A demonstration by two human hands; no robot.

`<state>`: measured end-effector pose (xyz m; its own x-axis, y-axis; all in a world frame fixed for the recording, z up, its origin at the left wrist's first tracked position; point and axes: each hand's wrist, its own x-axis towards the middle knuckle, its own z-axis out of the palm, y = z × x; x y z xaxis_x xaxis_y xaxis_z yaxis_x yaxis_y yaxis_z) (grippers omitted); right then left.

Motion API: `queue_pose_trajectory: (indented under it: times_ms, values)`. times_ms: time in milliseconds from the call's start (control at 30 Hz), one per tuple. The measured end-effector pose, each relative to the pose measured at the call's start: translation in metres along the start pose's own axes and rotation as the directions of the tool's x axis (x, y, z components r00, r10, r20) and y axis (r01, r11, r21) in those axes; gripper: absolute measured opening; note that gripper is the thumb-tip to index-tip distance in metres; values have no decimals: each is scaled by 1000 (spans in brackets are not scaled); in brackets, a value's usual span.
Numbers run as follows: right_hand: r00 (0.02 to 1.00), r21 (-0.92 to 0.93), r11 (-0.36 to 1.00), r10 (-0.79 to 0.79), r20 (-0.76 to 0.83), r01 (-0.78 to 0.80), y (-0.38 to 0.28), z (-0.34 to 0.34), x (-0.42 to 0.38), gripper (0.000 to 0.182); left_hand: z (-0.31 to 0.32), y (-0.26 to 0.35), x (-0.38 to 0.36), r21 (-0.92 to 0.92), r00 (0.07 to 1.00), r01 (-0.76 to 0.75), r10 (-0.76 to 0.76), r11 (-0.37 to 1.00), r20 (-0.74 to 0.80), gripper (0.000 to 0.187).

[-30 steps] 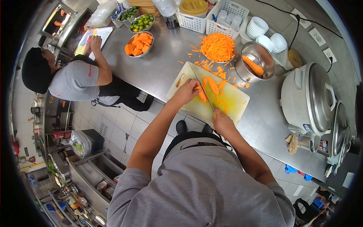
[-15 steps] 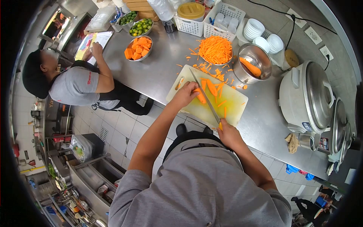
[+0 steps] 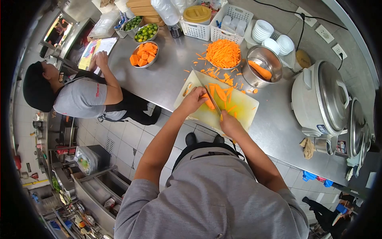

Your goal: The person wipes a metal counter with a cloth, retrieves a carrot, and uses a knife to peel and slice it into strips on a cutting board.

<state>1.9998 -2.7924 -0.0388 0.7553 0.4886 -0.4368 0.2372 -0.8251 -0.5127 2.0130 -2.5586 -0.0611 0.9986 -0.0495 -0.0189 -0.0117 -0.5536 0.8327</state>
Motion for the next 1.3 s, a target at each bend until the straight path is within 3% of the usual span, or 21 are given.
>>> queue_pose_trajectory:
  times_ms: [100,167,300,400,467,500,567,600,700,767,800,867,1067,1300]
  values:
    - [991,28,992,-125,-48,126,12,-12,5,36,-5,3,0,-90,999,-38,36,995,-24,31]
    - [997,40,997,-59,-43,61,18,-18,-5,42,-11,5,2,51,961,-275,274,960,34,33]
    - [995,50,999,12,-95,-7,27,-14,-29,39,-14,8,1,259,964,-252,219,932,149,32]
    - [994,89,995,54,-93,-45,22,-13,-47,38,-14,11,-8,316,992,-125,121,940,33,26]
    - [995,106,993,51,-86,-42,18,-11,-56,35,-7,13,-13,332,991,122,-98,935,-88,22]
    - [995,111,993,55,-85,-45,17,-9,-58,35,-2,15,-15,333,992,121,-98,935,-83,22]
    - [997,124,992,25,-71,-16,14,-7,-60,33,6,19,-18,-50,962,271,-272,961,-17,25]
    - [997,124,992,25,-70,-17,16,-5,-59,33,11,11,-18,-50,962,271,-272,961,-16,25]
    - [989,68,992,-98,-115,106,17,-2,-57,29,16,-5,-22,-213,966,234,-251,949,-59,22]
    - [992,43,995,-88,-93,92,16,-7,-59,27,10,-7,-23,-31,976,60,-65,998,-207,17]
    - [992,40,995,-89,-87,93,14,-10,-60,27,8,-4,-23,-35,975,64,-70,997,-209,17]
    - [999,34,999,-35,-34,37,7,-19,-63,27,2,1,-21,173,946,-240,270,955,-180,15]
    - [998,6,999,-51,-39,51,-3,-30,-74,29,-15,12,-11,277,970,-241,237,930,47,19]
    - [1000,-33,999,-2,15,2,-3,-38,-98,30,-19,16,-7,313,973,-229,210,922,96,21]
